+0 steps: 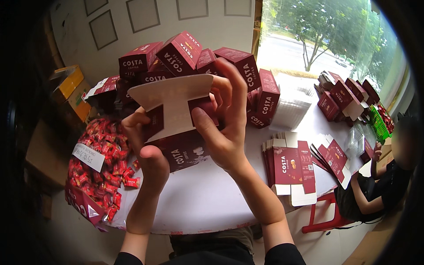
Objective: The person folds flat Costa Coffee boxes into small rectangular containers and stacks them. Then the person separates clear plastic trays and places red-wrapped candies into the trays. The person works at a table with a coworker visible in the background.
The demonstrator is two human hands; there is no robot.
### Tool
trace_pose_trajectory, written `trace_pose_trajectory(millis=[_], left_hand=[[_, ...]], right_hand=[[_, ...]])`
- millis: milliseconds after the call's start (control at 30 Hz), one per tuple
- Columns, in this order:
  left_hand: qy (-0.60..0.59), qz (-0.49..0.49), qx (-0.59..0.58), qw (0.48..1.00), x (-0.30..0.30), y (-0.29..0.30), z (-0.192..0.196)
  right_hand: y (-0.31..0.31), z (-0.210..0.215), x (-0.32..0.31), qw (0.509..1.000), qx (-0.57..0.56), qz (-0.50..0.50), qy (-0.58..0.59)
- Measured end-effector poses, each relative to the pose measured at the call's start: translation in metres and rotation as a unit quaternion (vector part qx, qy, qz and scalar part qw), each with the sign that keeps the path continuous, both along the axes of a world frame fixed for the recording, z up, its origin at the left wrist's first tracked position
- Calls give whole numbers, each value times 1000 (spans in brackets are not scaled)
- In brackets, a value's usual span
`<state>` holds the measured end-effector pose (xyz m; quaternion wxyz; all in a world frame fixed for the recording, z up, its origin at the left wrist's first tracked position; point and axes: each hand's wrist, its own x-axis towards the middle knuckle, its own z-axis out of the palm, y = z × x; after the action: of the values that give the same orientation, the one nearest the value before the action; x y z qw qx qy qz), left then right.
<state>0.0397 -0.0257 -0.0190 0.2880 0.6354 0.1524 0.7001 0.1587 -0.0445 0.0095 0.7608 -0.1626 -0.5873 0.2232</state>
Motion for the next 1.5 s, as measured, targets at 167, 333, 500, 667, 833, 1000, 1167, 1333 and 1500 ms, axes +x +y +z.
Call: trace_pose_trajectory(millis=[167,333,500,667,833,1000,1167,1333,1500], left_hand=[[-3,10,-32,999,5,6,4],[32,-16,-45,998,-3,10,7],[74,-32,30,996,-4,13,2],[93,15,106,990,-10,17,1],[93,23,153,984,-12,15,6],[112,38,151,981,-18,18,13],[182,-35,73,980,-40,26,20],[204,69,125,968,-40,16,31],[14,77,115,990,-62,10,41]], right_hand=[[16,-7,18,986,64,38,-148],[4,-2,4,992,-43,-35,-116],[4,-2,7,997,-61,-22,-44],[8,-3,16,991,-8,16,-134],[12,-14,10,990,59,-60,-112],[7,-4,13,983,39,-61,-169],[-1,8,26,913,-31,-74,-399],[-31,25,61,895,-117,-107,-416],[-29,46,91,970,-3,-235,-68]])
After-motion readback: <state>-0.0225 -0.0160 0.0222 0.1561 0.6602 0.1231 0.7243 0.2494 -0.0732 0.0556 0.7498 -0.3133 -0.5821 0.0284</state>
